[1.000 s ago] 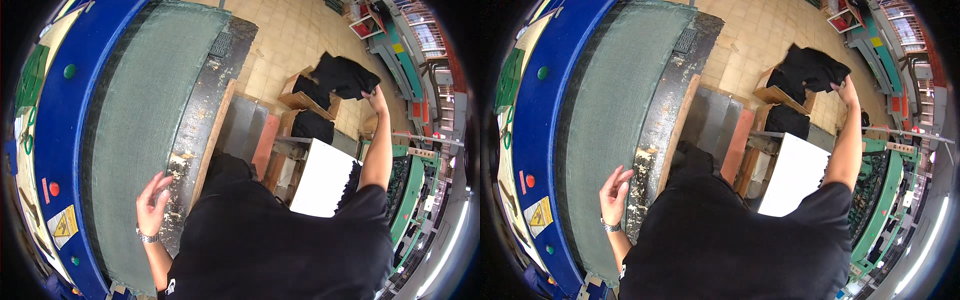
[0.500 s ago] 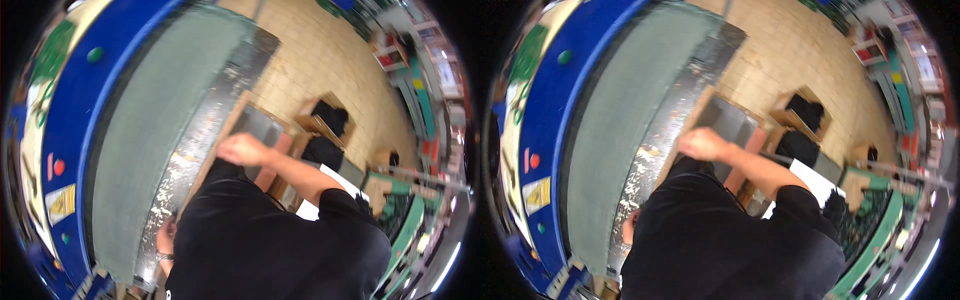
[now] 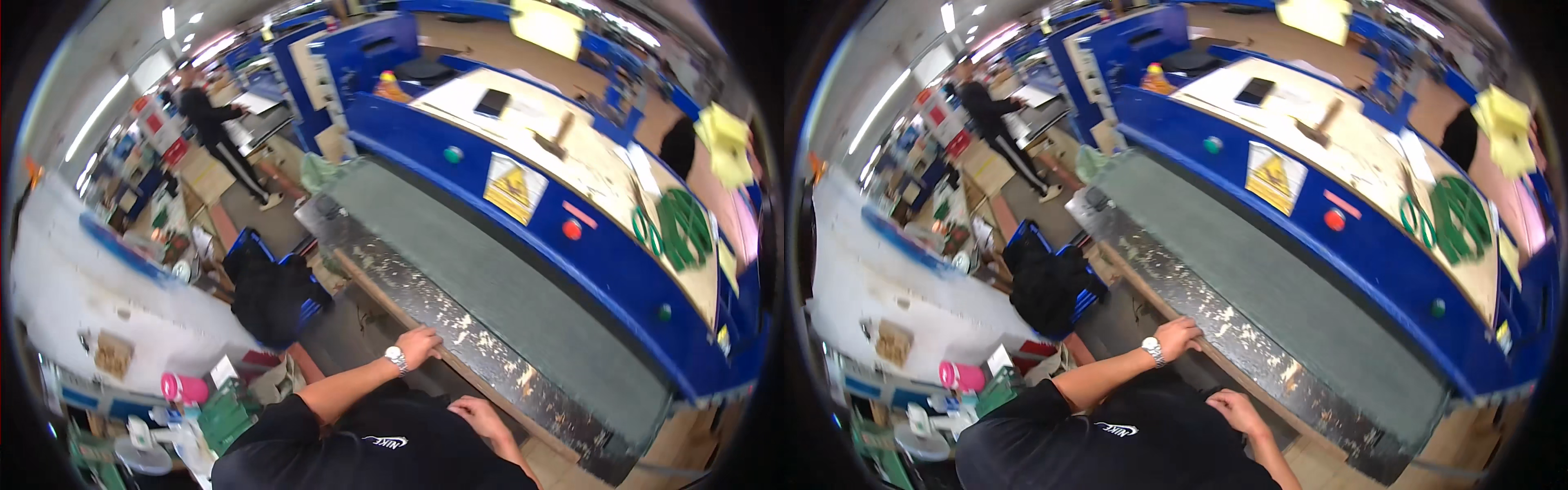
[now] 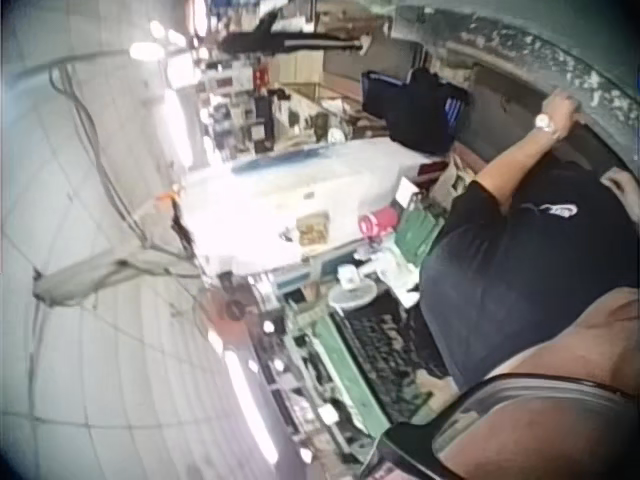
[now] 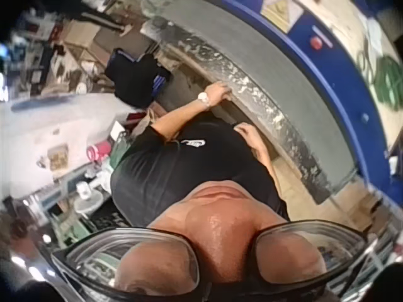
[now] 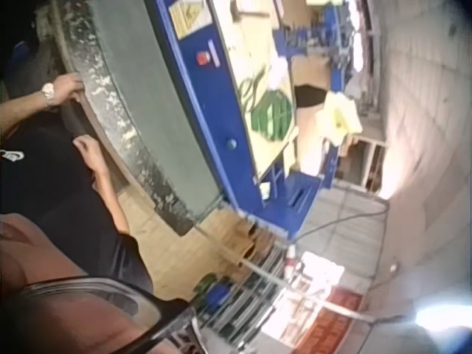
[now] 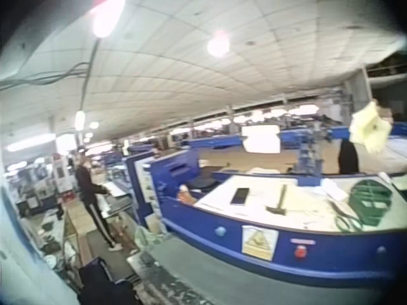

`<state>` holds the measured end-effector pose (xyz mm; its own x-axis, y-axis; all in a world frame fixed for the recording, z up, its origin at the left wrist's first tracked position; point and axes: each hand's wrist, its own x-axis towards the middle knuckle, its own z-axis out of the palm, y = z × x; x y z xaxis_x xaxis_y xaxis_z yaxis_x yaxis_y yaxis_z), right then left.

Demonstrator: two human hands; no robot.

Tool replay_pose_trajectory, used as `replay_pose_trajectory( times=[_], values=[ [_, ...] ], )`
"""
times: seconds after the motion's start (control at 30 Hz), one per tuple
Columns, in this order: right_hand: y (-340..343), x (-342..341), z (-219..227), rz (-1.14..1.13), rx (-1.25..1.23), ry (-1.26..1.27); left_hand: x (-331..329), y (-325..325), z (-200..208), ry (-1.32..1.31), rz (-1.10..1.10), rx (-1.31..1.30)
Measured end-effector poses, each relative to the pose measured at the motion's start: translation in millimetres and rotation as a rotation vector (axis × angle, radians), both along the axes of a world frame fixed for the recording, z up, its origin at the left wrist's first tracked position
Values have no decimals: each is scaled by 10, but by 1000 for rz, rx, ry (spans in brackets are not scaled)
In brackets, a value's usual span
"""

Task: The person uses a green plastic template to mark and cut shapes from a large piece of black fabric on a cutting table. They then bundle the cut pieces with rubber bands and place them into a cardboard box. The person also handles a large roll of black fabric, spreading it out on a table.

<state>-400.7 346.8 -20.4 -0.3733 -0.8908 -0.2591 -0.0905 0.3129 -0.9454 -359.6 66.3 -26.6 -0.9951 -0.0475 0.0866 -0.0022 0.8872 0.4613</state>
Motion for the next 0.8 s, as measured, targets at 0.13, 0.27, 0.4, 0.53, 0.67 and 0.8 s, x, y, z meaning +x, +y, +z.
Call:
replay_pose_trajectory(
  times=[0.13,0.27,0.4,0.53,0.67,0.8],
  values=[
    [-429,219,-40,221,37,43,234,75,84,44,6,97],
    [-716,329,425,470,6,141,1016,-257,281,-232,-171,292],
    [-1165,499,536,617,-63,113,1926,-699,296,-524,-162,650],
    [-1806,657,536,704,1,81,2348,-1182,117,-440,-239,799],
    [-2666,933,819,926,-7,158,2795,-1726,13,-400,-166,885],
    [-3438,1149,841,1095,152,239,3116,-2041,184,-346,69,694]
  ],
)
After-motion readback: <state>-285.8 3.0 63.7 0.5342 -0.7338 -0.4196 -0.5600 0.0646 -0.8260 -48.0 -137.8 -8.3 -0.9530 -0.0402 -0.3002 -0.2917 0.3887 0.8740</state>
